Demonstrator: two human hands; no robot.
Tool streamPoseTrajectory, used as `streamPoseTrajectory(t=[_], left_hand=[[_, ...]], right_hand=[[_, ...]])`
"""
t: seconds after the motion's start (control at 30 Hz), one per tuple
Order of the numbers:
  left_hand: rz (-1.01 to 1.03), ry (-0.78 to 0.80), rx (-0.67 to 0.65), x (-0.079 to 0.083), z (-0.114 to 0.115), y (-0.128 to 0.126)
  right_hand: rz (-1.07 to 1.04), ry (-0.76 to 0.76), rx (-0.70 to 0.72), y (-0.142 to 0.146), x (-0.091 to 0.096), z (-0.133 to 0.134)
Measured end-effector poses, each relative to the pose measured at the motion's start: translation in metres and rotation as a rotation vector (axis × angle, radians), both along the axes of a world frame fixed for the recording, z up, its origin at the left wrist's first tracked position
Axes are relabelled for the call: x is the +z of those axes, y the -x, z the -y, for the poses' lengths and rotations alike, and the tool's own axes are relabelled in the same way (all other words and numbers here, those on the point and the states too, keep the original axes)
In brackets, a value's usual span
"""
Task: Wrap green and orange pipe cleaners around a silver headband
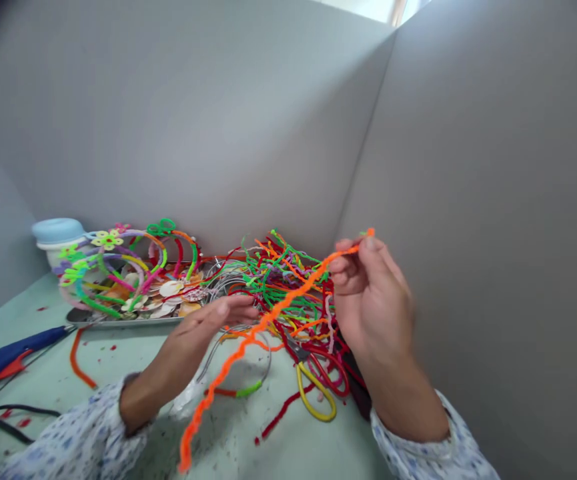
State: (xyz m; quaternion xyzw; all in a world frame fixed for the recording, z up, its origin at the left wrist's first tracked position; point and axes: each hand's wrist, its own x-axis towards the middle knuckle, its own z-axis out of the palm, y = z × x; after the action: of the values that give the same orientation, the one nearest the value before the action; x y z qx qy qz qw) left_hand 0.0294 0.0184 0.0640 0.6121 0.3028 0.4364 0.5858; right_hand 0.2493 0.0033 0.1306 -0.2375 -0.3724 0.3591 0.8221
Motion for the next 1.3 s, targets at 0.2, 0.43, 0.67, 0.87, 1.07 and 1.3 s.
streamPoseTrajectory(t=[0.2, 0.43, 0.67, 0.87, 1.07, 1.3], left_hand=[[0.284, 0.536, -0.419, -0.006, 0.009, -0.003], [0.128, 0.577, -0.178, -0.051, 0.024, 0.017], [0.065, 0.588, -0.206, -0.078, 0.037, 0.023], [-0.024, 0.623, -0.289, -0.088, 0.04, 0.021], [-0.088, 0.614, -0.318, -0.086, 0.04, 0.019], [-0.126, 0.58, -0.294, -0.086, 0.043, 0.016]], right_hand=[[0.031, 0.044, -0.004, 0.015, -0.023, -0.041], [-0.046, 0.249, -0.005, 0.016, -0.084, -0.058], [-0.054, 0.369, 0.08, 0.015, -0.12, -0.069], [-0.051, 0.418, 0.106, 0.015, -0.139, -0.072], [-0.059, 0.442, 0.069, 0.016, -0.154, -0.075], [-0.026, 0.412, 0.1, 0.019, -0.157, -0.072]])
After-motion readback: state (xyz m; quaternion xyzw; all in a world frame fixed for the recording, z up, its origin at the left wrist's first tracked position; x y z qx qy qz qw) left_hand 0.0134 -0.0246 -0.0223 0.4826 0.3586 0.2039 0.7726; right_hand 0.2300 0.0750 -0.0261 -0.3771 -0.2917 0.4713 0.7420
